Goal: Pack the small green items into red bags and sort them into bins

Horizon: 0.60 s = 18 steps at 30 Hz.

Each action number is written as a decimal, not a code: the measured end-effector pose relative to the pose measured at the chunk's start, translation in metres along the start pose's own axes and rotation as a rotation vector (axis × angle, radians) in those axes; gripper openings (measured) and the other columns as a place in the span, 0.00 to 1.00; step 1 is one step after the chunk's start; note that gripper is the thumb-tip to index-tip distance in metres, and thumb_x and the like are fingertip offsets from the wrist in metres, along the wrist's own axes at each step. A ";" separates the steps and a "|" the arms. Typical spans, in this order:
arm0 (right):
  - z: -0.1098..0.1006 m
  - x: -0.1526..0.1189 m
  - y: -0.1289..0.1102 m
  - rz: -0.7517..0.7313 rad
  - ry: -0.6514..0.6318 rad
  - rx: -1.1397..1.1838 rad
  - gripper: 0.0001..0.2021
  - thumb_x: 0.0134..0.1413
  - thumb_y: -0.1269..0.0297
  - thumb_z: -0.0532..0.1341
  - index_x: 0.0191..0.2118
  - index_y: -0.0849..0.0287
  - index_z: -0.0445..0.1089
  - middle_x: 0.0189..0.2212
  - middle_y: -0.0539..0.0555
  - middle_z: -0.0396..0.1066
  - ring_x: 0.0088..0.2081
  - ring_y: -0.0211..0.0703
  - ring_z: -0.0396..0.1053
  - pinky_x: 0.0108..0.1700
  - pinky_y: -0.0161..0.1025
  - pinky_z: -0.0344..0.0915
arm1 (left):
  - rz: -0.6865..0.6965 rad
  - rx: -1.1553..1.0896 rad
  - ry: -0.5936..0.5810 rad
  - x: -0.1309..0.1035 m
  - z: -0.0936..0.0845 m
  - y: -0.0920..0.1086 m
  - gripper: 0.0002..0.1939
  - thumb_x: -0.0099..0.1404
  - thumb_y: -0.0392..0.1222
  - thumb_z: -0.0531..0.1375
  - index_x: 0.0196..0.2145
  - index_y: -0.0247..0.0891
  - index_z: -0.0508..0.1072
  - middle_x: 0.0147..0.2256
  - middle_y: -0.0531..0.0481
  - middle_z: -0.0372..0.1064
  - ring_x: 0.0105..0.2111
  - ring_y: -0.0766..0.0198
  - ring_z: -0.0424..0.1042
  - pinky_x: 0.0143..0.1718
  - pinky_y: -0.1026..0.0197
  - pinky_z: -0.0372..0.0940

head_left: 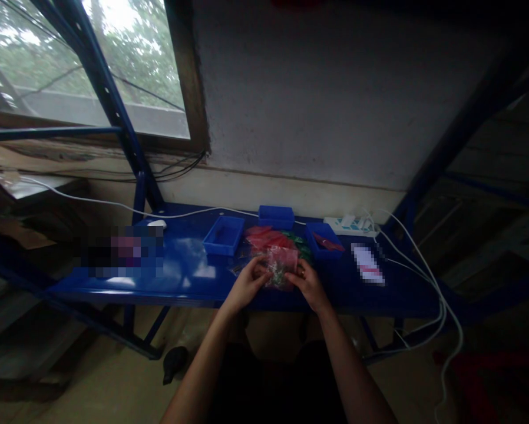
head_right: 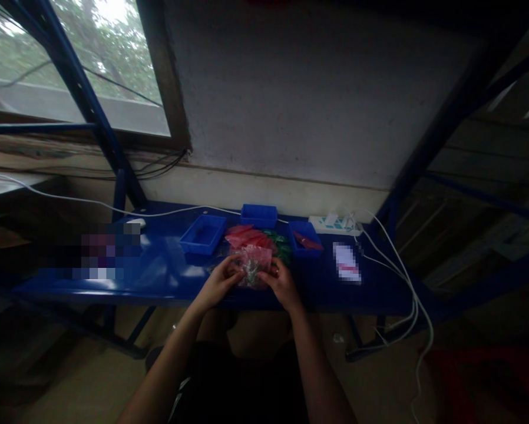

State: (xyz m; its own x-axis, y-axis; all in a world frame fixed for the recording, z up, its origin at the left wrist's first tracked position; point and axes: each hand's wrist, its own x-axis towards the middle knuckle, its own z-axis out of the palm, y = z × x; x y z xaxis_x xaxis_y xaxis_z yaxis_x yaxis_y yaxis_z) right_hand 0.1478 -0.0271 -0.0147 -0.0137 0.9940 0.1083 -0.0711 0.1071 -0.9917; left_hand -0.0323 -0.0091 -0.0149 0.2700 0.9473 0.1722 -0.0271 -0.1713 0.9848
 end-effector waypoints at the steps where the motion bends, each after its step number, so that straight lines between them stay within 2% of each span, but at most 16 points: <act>1: 0.001 0.000 0.000 0.004 -0.011 0.000 0.19 0.39 0.60 0.66 0.41 0.55 0.67 0.35 0.51 0.75 0.37 0.47 0.72 0.39 0.41 0.67 | -0.003 -0.002 0.006 0.000 0.000 -0.001 0.30 0.54 0.47 0.62 0.52 0.33 0.63 0.25 0.56 0.66 0.25 0.67 0.65 0.29 0.66 0.60; 4: 0.000 0.001 0.000 -0.014 0.006 -0.043 0.14 0.42 0.59 0.65 0.38 0.57 0.70 0.35 0.53 0.75 0.38 0.48 0.72 0.40 0.42 0.66 | -0.038 0.040 -0.002 0.001 0.000 0.001 0.29 0.52 0.49 0.63 0.49 0.31 0.67 0.24 0.55 0.67 0.24 0.67 0.65 0.27 0.65 0.59; 6: -0.001 0.001 0.001 -0.028 0.033 -0.064 0.12 0.43 0.58 0.64 0.35 0.57 0.71 0.33 0.53 0.75 0.37 0.49 0.72 0.40 0.42 0.66 | -0.044 0.102 -0.028 0.001 0.000 0.003 0.21 0.53 0.51 0.62 0.39 0.31 0.72 0.24 0.54 0.67 0.24 0.67 0.64 0.26 0.65 0.58; 9: -0.002 0.001 0.002 -0.051 0.059 -0.074 0.11 0.43 0.58 0.64 0.34 0.57 0.71 0.31 0.52 0.75 0.36 0.48 0.72 0.39 0.41 0.66 | -0.004 0.204 -0.060 0.000 0.000 0.008 0.16 0.56 0.51 0.59 0.26 0.32 0.71 0.22 0.54 0.66 0.23 0.68 0.62 0.26 0.66 0.56; 18: -0.003 0.001 -0.001 -0.066 0.058 -0.108 0.11 0.45 0.56 0.63 0.34 0.56 0.72 0.32 0.52 0.75 0.37 0.48 0.72 0.40 0.42 0.66 | 0.054 0.272 -0.047 -0.003 0.000 0.008 0.17 0.58 0.52 0.57 0.21 0.36 0.63 0.19 0.57 0.59 0.21 0.69 0.57 0.24 0.67 0.54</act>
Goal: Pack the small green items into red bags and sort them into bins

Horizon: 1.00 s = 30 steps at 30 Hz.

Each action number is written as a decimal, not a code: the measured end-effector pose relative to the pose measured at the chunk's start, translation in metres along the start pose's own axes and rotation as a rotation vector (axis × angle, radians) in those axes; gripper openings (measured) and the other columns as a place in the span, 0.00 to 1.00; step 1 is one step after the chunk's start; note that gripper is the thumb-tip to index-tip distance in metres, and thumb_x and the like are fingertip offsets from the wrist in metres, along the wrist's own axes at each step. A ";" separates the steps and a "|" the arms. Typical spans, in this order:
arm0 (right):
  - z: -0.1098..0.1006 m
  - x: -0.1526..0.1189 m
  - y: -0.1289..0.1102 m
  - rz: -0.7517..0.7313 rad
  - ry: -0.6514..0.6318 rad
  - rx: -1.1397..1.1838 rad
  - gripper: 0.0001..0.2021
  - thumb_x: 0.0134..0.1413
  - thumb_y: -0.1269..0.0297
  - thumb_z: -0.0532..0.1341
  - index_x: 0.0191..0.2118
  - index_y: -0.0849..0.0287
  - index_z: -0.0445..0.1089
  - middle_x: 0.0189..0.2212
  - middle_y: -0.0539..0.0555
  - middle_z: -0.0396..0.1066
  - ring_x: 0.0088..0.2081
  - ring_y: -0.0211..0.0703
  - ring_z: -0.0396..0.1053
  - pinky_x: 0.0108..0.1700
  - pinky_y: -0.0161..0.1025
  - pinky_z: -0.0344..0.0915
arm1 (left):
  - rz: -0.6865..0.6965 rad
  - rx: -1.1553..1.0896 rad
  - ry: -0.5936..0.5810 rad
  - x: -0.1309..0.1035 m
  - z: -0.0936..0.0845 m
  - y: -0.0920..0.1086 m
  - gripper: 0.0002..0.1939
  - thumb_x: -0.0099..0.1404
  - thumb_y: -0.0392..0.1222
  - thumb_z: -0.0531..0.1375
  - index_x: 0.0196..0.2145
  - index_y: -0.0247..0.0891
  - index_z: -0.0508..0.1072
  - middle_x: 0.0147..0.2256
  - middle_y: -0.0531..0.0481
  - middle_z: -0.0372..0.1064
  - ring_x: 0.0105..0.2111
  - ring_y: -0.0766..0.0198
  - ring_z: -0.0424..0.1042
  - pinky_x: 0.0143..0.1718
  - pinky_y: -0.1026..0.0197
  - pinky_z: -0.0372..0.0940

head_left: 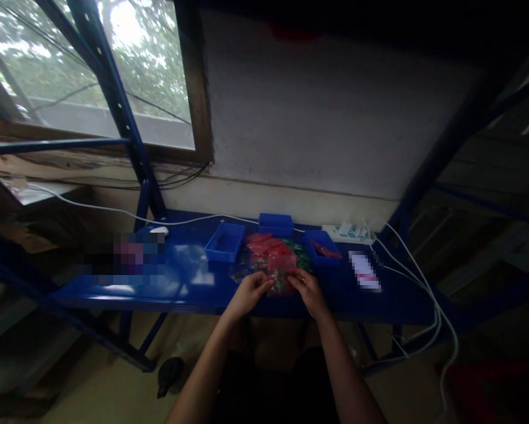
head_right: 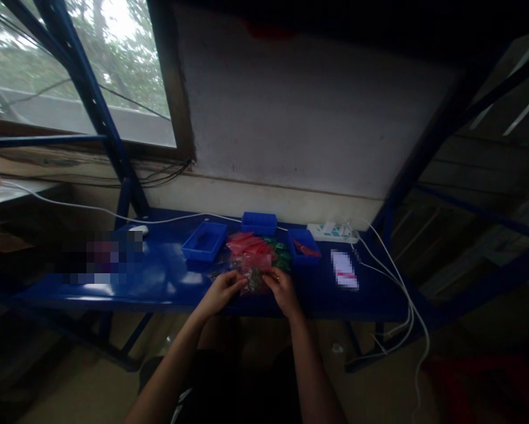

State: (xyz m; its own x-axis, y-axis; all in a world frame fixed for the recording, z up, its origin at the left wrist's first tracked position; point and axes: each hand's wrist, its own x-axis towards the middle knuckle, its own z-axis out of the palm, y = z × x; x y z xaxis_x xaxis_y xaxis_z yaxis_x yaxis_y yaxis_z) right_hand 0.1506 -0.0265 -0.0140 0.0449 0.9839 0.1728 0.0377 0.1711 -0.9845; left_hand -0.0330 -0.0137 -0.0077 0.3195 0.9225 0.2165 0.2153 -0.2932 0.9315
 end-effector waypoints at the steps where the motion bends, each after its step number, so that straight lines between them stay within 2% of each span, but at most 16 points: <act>1: 0.000 0.000 0.000 -0.002 0.003 -0.003 0.12 0.45 0.55 0.63 0.34 0.56 0.72 0.32 0.53 0.75 0.38 0.48 0.72 0.41 0.42 0.66 | 0.002 0.000 0.008 0.000 0.000 0.000 0.18 0.58 0.53 0.57 0.21 0.36 0.63 0.19 0.57 0.59 0.21 0.69 0.58 0.24 0.67 0.54; 5: 0.002 0.001 0.002 -0.001 -0.037 -0.013 0.12 0.46 0.56 0.63 0.36 0.56 0.72 0.35 0.52 0.75 0.40 0.48 0.72 0.43 0.42 0.67 | -0.012 -0.030 0.027 0.001 0.000 -0.002 0.18 0.58 0.54 0.57 0.22 0.36 0.64 0.20 0.55 0.62 0.22 0.67 0.60 0.25 0.66 0.56; 9: 0.006 -0.001 0.002 0.044 -0.149 0.045 0.18 0.39 0.62 0.67 0.41 0.54 0.69 0.37 0.51 0.75 0.40 0.47 0.73 0.41 0.42 0.69 | -0.012 -0.045 0.026 0.002 0.000 -0.002 0.17 0.56 0.52 0.59 0.21 0.36 0.63 0.19 0.55 0.62 0.22 0.68 0.61 0.26 0.66 0.56; 17: 0.001 -0.001 0.002 0.084 -0.099 0.106 0.18 0.39 0.62 0.67 0.40 0.54 0.68 0.36 0.51 0.75 0.39 0.47 0.73 0.40 0.42 0.70 | 0.024 0.016 -0.053 -0.001 -0.002 0.006 0.17 0.62 0.51 0.52 0.24 0.35 0.68 0.23 0.53 0.66 0.25 0.66 0.64 0.29 0.65 0.59; 25: 0.003 0.000 0.006 0.053 -0.121 0.075 0.19 0.39 0.62 0.66 0.41 0.54 0.67 0.36 0.51 0.74 0.39 0.46 0.73 0.41 0.42 0.69 | -0.013 -0.021 -0.002 0.001 -0.001 -0.003 0.15 0.59 0.50 0.55 0.25 0.35 0.68 0.21 0.55 0.64 0.23 0.67 0.61 0.27 0.66 0.55; 30: 0.004 -0.001 0.002 0.042 -0.118 0.060 0.18 0.40 0.63 0.66 0.41 0.54 0.67 0.37 0.51 0.74 0.39 0.47 0.73 0.40 0.42 0.69 | -0.051 -0.079 -0.022 0.002 0.000 -0.005 0.12 0.56 0.48 0.57 0.27 0.35 0.67 0.21 0.55 0.63 0.23 0.68 0.61 0.27 0.66 0.54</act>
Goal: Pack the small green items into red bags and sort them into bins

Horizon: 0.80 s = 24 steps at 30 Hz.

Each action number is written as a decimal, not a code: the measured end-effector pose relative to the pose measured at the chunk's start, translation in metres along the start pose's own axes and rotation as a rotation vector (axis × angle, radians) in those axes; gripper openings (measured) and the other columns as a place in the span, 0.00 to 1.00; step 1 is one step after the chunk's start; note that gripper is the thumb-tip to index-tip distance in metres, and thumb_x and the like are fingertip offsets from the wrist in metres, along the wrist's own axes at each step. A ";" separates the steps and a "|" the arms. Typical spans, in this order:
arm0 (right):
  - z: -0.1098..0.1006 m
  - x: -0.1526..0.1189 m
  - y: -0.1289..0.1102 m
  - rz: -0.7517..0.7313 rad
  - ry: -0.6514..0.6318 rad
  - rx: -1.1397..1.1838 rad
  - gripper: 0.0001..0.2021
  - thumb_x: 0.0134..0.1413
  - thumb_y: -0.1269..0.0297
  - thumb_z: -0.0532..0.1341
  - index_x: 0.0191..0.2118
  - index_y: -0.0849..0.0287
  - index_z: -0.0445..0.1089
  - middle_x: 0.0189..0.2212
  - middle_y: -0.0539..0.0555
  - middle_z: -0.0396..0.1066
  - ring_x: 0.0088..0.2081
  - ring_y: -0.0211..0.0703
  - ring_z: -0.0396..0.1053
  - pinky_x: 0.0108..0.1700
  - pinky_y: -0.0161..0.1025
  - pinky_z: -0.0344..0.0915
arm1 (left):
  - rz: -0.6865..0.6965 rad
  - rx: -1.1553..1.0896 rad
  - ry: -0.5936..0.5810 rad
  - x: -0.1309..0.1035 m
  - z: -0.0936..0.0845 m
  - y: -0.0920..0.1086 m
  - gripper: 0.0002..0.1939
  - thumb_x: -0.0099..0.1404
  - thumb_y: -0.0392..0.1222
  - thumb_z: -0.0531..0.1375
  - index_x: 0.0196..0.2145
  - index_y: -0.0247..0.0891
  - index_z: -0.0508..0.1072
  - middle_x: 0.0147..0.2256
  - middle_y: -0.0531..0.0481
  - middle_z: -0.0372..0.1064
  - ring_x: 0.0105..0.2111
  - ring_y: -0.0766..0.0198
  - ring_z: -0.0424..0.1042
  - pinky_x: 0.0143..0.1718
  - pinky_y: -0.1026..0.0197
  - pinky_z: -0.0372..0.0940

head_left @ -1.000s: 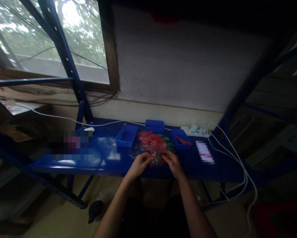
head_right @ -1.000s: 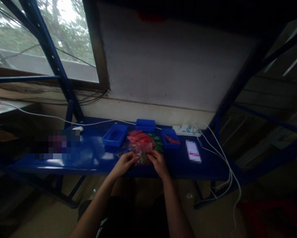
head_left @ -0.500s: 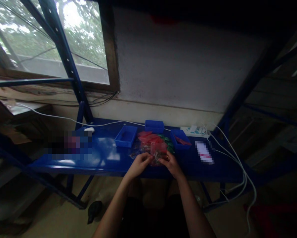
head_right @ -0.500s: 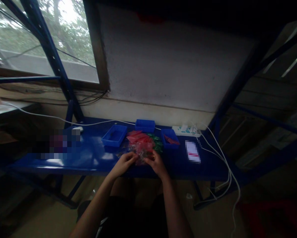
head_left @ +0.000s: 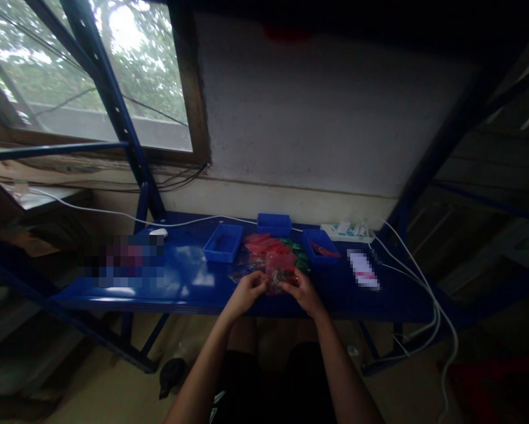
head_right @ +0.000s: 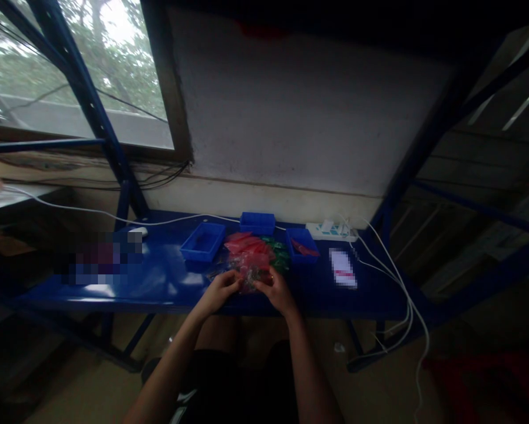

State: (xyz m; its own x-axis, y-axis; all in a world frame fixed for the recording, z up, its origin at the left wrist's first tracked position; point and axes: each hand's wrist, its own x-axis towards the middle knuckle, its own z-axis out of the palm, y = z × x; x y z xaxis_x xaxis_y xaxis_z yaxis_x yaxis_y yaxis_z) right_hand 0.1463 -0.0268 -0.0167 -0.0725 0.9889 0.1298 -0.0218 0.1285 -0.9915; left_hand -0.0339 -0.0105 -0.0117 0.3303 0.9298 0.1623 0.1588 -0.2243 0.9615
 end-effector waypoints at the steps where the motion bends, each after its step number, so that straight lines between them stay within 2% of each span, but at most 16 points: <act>1: 0.000 0.000 0.000 0.002 0.002 -0.008 0.17 0.40 0.63 0.66 0.40 0.54 0.67 0.36 0.51 0.74 0.38 0.47 0.73 0.40 0.42 0.69 | -0.007 -0.009 -0.001 0.000 0.000 0.000 0.11 0.55 0.47 0.58 0.26 0.35 0.67 0.21 0.56 0.63 0.23 0.68 0.60 0.27 0.66 0.54; 7: 0.000 0.000 -0.001 0.007 -0.011 0.010 0.16 0.38 0.64 0.66 0.38 0.55 0.67 0.34 0.50 0.74 0.36 0.45 0.72 0.39 0.40 0.69 | -0.020 -0.064 -0.034 0.002 0.001 0.001 0.13 0.52 0.47 0.60 0.25 0.35 0.66 0.22 0.55 0.63 0.22 0.68 0.61 0.27 0.66 0.55; 16: 0.000 0.003 0.004 0.019 -0.003 0.039 0.18 0.36 0.63 0.69 0.38 0.55 0.68 0.33 0.49 0.74 0.35 0.44 0.72 0.37 0.39 0.69 | 0.050 0.095 0.006 0.000 0.000 0.008 0.20 0.62 0.56 0.52 0.23 0.36 0.64 0.21 0.56 0.58 0.23 0.68 0.57 0.26 0.65 0.53; 24: -0.001 0.003 0.003 0.014 -0.012 0.085 0.18 0.39 0.60 0.68 0.40 0.54 0.71 0.35 0.51 0.75 0.37 0.46 0.72 0.38 0.40 0.69 | 0.064 0.066 -0.003 0.000 -0.001 0.007 0.19 0.63 0.54 0.51 0.26 0.36 0.65 0.22 0.55 0.60 0.25 0.66 0.58 0.28 0.65 0.56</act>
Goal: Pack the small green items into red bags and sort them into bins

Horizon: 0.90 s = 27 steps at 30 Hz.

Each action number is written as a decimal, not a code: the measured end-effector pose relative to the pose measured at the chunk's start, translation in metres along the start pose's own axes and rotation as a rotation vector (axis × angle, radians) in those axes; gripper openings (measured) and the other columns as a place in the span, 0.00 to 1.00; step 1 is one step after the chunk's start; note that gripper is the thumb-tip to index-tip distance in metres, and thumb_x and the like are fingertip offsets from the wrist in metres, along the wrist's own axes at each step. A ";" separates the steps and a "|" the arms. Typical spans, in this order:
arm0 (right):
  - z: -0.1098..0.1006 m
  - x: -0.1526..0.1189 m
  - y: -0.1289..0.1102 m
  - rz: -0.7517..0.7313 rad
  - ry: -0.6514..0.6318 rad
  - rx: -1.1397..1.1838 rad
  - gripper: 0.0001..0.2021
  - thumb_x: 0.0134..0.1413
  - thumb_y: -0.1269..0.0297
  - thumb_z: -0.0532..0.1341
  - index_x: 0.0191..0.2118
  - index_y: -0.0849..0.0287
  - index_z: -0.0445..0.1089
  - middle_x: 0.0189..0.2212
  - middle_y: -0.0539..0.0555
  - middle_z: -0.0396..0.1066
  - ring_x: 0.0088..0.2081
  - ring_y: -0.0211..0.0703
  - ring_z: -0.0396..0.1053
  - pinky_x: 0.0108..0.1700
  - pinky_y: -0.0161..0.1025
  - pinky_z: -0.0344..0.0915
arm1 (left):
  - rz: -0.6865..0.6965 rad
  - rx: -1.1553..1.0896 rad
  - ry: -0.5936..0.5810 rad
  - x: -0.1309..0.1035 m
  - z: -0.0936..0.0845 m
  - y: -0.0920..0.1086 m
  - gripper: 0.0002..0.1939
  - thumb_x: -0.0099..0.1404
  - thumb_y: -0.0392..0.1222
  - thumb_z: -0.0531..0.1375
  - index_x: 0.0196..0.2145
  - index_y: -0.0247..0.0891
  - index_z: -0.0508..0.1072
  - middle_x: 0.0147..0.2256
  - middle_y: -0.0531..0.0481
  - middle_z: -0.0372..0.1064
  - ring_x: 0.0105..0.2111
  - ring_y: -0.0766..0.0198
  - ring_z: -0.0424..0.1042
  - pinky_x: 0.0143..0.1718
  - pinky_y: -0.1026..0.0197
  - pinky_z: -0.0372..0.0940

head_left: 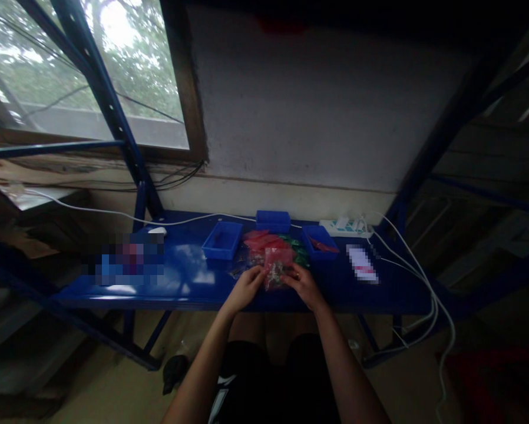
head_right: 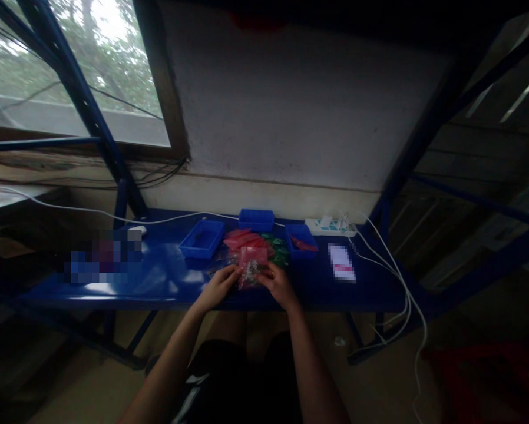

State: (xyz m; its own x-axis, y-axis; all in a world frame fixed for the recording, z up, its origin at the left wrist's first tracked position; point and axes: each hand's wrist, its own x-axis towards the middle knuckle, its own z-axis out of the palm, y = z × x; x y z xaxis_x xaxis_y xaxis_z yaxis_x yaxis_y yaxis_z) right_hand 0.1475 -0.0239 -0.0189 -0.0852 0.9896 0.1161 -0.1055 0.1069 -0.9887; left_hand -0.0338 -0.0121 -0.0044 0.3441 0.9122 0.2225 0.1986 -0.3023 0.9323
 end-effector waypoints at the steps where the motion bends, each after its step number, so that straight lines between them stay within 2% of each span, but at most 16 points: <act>1: 0.000 0.000 0.000 -0.007 0.003 -0.003 0.17 0.40 0.60 0.68 0.41 0.54 0.72 0.35 0.51 0.75 0.37 0.46 0.72 0.38 0.39 0.68 | 0.005 -0.011 0.002 0.000 0.000 -0.001 0.18 0.63 0.54 0.52 0.27 0.36 0.66 0.23 0.54 0.61 0.25 0.66 0.59 0.29 0.65 0.56; 5: 0.000 0.001 0.000 -0.034 0.017 -0.036 0.17 0.41 0.58 0.67 0.40 0.56 0.72 0.35 0.52 0.75 0.36 0.46 0.71 0.37 0.39 0.66 | 0.001 -0.073 0.032 0.003 0.002 -0.005 0.17 0.60 0.55 0.55 0.30 0.35 0.67 0.22 0.55 0.61 0.24 0.67 0.59 0.27 0.65 0.55; 11: -0.005 0.002 0.003 -0.110 0.065 -0.159 0.15 0.48 0.52 0.61 0.36 0.58 0.73 0.32 0.52 0.73 0.34 0.43 0.68 0.35 0.36 0.63 | -0.033 -0.121 0.043 0.004 0.002 -0.005 0.19 0.55 0.56 0.59 0.27 0.34 0.67 0.22 0.55 0.63 0.23 0.67 0.60 0.27 0.66 0.55; 16: -0.003 0.003 0.003 -0.109 0.083 -0.166 0.14 0.48 0.52 0.61 0.34 0.58 0.72 0.30 0.51 0.72 0.32 0.42 0.67 0.34 0.36 0.61 | -0.003 -0.108 0.026 0.003 0.002 -0.003 0.20 0.56 0.57 0.58 0.28 0.34 0.69 0.24 0.53 0.66 0.25 0.66 0.62 0.28 0.65 0.56; 21: -0.002 0.003 0.002 -0.108 0.089 -0.185 0.13 0.48 0.52 0.61 0.31 0.58 0.71 0.27 0.50 0.69 0.30 0.41 0.64 0.32 0.35 0.59 | 0.028 -0.020 0.055 0.003 0.002 -0.003 0.21 0.59 0.58 0.55 0.24 0.35 0.65 0.21 0.55 0.60 0.23 0.68 0.58 0.26 0.66 0.54; 27: -0.002 0.004 0.002 -0.102 0.071 -0.185 0.13 0.49 0.52 0.60 0.30 0.58 0.70 0.26 0.49 0.67 0.29 0.40 0.63 0.31 0.35 0.58 | 0.023 -0.013 0.048 0.002 0.002 -0.002 0.22 0.58 0.60 0.54 0.23 0.36 0.64 0.20 0.56 0.58 0.22 0.68 0.56 0.25 0.66 0.53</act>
State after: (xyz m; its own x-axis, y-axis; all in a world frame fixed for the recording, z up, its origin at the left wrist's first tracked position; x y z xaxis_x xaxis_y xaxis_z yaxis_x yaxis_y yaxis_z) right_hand 0.1489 -0.0199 -0.0203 -0.0128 0.9762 0.2163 0.0743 0.2167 -0.9734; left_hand -0.0314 -0.0099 -0.0063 0.3037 0.9173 0.2575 0.1794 -0.3205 0.9301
